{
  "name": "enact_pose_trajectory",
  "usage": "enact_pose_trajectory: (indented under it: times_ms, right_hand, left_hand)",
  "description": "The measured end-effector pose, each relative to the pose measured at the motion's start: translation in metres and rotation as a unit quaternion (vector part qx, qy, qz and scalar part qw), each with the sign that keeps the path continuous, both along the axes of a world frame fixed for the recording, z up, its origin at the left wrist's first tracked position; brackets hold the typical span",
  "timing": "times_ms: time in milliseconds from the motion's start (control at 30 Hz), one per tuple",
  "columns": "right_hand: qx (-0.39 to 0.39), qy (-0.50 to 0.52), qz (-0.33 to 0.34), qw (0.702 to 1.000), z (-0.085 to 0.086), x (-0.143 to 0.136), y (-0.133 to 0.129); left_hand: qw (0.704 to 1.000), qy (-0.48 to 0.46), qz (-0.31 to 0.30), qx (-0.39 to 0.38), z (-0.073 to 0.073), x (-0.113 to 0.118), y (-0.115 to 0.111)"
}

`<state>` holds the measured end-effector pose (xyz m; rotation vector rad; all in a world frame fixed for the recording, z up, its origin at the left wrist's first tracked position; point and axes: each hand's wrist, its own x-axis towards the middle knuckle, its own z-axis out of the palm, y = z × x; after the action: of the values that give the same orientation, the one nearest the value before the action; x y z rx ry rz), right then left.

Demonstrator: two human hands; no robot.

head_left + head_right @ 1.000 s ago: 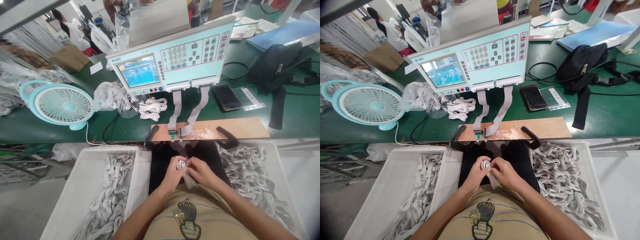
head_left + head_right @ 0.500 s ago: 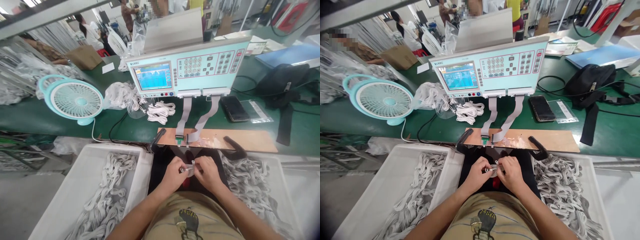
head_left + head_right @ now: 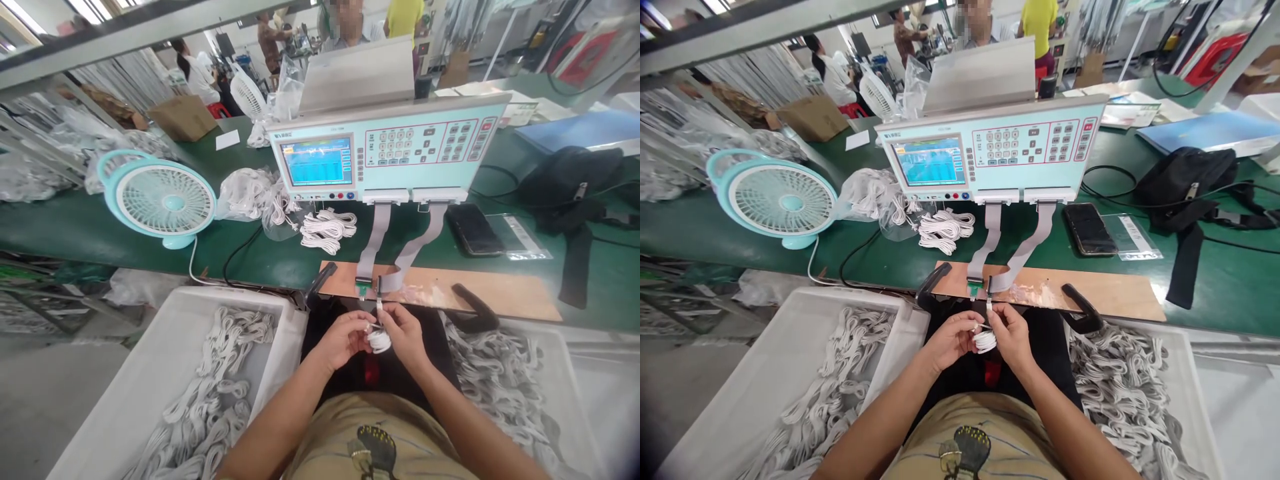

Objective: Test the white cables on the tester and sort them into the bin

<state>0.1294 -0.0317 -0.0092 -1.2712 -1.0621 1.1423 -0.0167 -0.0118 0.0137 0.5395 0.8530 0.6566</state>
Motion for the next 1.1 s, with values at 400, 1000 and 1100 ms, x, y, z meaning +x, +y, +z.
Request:
enact_pose_trajectory:
  times_ms: [400,1000,1100]
  right_hand:
    - [-0.144,0.184,-0.030,0.972,0.021,-0.008,0.004]
    - [-0.127,0.162,-0.021,0.978,0.011,-0.004,0.008]
    - [-0.135,0.131,-0.033,0.982,0.015,-0.004,0.004]
  left_hand:
    - [0.960,0.173,0.054,0.213,-0.002,0.006,0.000]
    - [0.934,0.192,0.239,0.183,-0.006,0.028,0.003]
    - [0.926,0.213,0.254,0.181,-0.007,0.033,0.000]
